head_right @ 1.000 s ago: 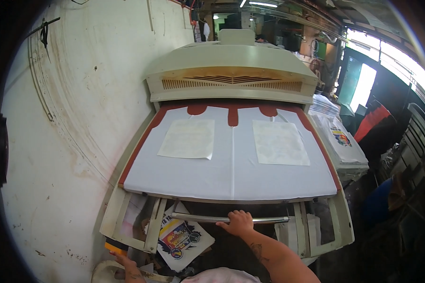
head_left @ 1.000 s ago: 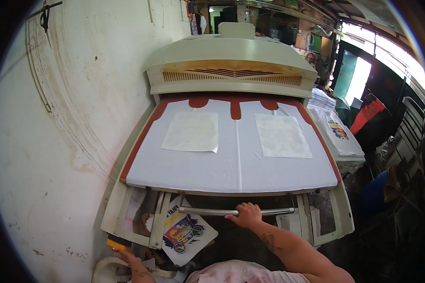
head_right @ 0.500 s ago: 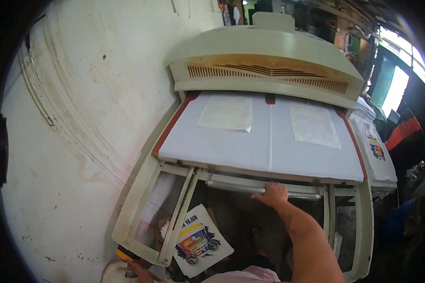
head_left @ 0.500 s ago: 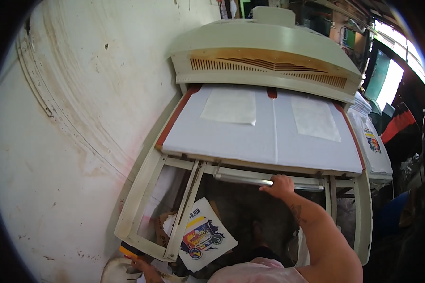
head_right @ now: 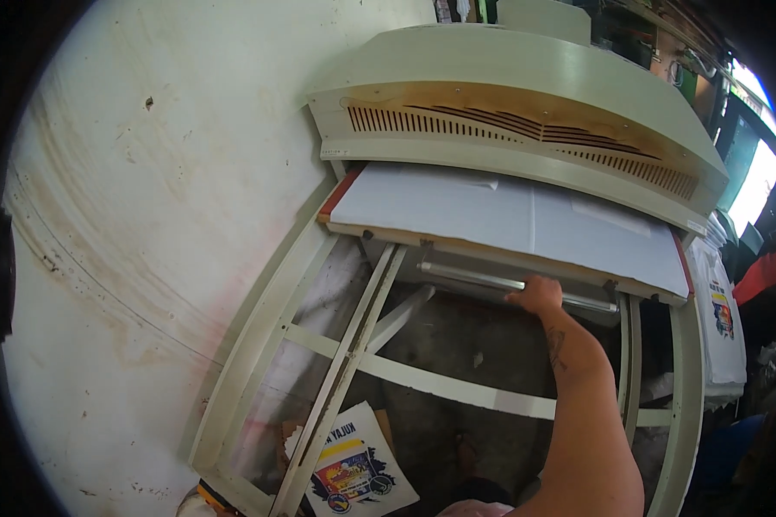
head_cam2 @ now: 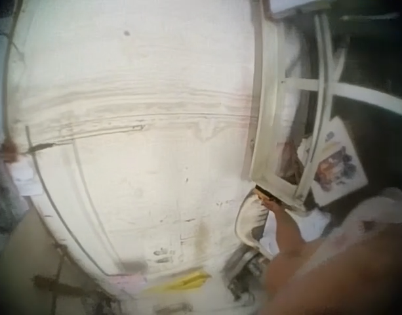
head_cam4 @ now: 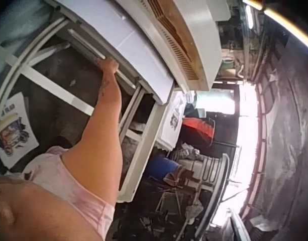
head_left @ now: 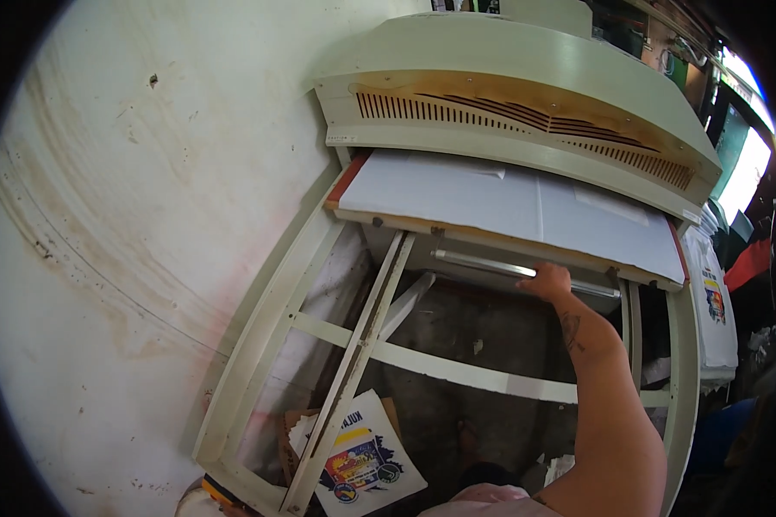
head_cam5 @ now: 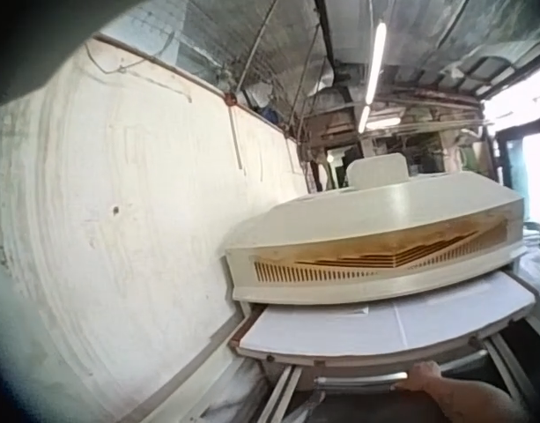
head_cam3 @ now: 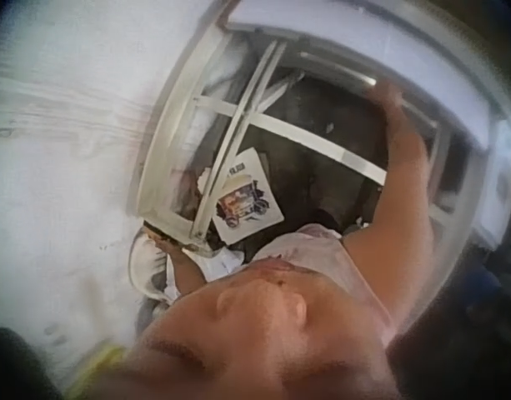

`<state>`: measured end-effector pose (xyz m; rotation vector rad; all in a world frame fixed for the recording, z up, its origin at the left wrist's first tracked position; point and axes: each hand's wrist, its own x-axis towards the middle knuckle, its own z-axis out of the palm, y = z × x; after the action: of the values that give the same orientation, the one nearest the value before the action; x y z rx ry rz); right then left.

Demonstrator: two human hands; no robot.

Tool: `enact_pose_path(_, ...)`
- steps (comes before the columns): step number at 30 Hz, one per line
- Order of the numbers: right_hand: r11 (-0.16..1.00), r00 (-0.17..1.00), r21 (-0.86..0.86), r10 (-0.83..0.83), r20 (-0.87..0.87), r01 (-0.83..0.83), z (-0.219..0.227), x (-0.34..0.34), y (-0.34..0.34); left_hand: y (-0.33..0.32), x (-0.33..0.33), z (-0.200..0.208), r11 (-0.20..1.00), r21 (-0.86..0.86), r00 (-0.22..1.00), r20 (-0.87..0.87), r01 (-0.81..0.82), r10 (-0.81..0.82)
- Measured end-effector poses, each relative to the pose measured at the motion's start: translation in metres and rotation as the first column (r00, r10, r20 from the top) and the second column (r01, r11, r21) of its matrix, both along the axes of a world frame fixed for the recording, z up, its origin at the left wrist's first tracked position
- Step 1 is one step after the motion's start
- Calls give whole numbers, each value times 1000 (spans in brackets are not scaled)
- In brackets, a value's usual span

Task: Arranging t-shirts on a heat press printer and applying transfer sheets.

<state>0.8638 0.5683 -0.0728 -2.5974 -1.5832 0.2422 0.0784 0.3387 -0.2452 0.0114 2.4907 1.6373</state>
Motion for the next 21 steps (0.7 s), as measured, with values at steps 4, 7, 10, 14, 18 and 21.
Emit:
enact_pose_path(4, 999, 998, -49, -16, 58, 19, -10, 45, 74, 13, 15, -20, 999, -25, 999, -38, -26, 25)
enact_pose_path(7, 999, 985, -17, -40, 166, 43, -24, 74, 121, 21, 26, -43, 998, -34, 997, -58, -57, 55)
enact_pose_path(10, 996, 970, -55, -59, 236, 74, -32, 101, 161, 24, 39, -69, 994, -44, 993, -72, -98, 94)
enact_pose_path(14, 993, 949, -38, -97, 300, 113, -38, 118, 202, 21, 45, -91, 985, -85, 984, -113, -148, 138)
enact_pose_path(18, 994, 944, 27, -111, 311, 108, -40, 136, 230, 9, 48, -101, 972, -168, 979, -150, -166, 141)
enact_pose_path(21, 990, 927, 95, -132, 351, 105, -57, 147, 253, 10, 58, -114, 962, -213, 977, -159, -173, 140)
